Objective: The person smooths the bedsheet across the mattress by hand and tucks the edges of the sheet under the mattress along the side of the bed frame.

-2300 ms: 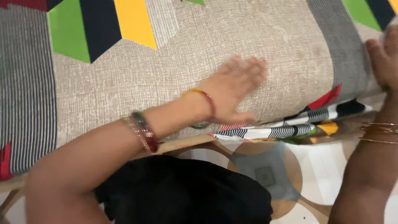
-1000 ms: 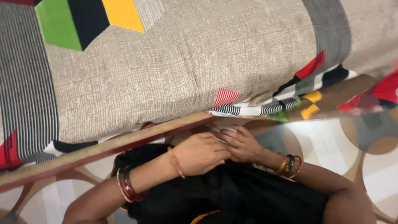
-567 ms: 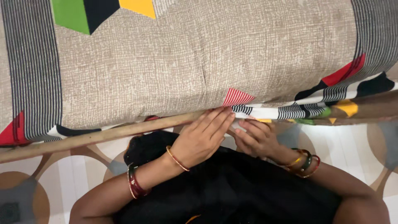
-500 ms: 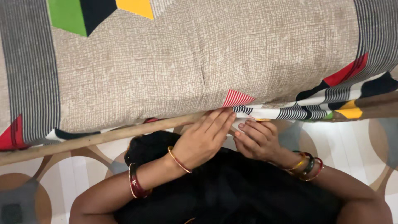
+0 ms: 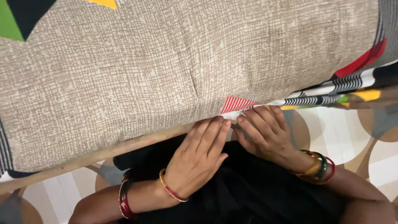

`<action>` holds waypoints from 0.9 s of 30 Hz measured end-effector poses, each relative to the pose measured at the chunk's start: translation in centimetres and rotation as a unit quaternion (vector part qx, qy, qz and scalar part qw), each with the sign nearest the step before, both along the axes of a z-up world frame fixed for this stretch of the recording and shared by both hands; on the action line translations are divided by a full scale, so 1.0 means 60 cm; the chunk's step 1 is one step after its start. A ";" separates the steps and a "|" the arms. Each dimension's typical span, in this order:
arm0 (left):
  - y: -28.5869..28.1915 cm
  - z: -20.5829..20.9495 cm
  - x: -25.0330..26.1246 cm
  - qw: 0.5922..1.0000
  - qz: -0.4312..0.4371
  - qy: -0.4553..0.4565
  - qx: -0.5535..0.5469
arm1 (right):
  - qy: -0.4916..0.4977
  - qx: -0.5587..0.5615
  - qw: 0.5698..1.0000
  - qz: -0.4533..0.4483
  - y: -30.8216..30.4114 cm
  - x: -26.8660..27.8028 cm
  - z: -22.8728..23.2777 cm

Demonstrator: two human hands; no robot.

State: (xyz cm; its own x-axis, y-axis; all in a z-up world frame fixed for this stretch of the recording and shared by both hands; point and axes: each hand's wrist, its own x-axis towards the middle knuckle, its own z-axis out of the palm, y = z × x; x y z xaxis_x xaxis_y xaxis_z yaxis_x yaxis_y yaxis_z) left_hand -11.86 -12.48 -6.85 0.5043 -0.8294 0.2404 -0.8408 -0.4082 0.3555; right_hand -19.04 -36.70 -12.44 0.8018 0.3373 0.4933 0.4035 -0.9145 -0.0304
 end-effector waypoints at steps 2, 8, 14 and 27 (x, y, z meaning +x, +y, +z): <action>-0.001 -0.003 0.000 1.000 -0.004 0.002 -0.002 | 0.037 0.005 0.999 0.007 0.002 0.005 0.029; -0.009 -0.002 0.001 0.999 0.000 -0.044 0.019 | 0.117 0.003 0.993 0.006 0.021 0.030 0.108; -0.018 0.013 0.021 0.999 -0.018 -0.042 0.018 | 0.237 -0.001 0.971 0.027 0.027 0.057 0.148; -0.037 0.002 0.055 0.996 -0.030 -0.087 0.005 | 0.259 -0.023 0.957 0.126 0.011 0.101 0.131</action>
State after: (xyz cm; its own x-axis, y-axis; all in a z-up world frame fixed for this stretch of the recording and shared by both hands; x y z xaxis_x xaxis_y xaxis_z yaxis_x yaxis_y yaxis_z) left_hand -8.59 -14.69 -6.73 0.4056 -0.8597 0.3106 -0.9121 -0.3583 0.1991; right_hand -12.97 -36.05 -4.56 0.8252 0.5639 0.0311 0.5530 -0.7955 -0.2479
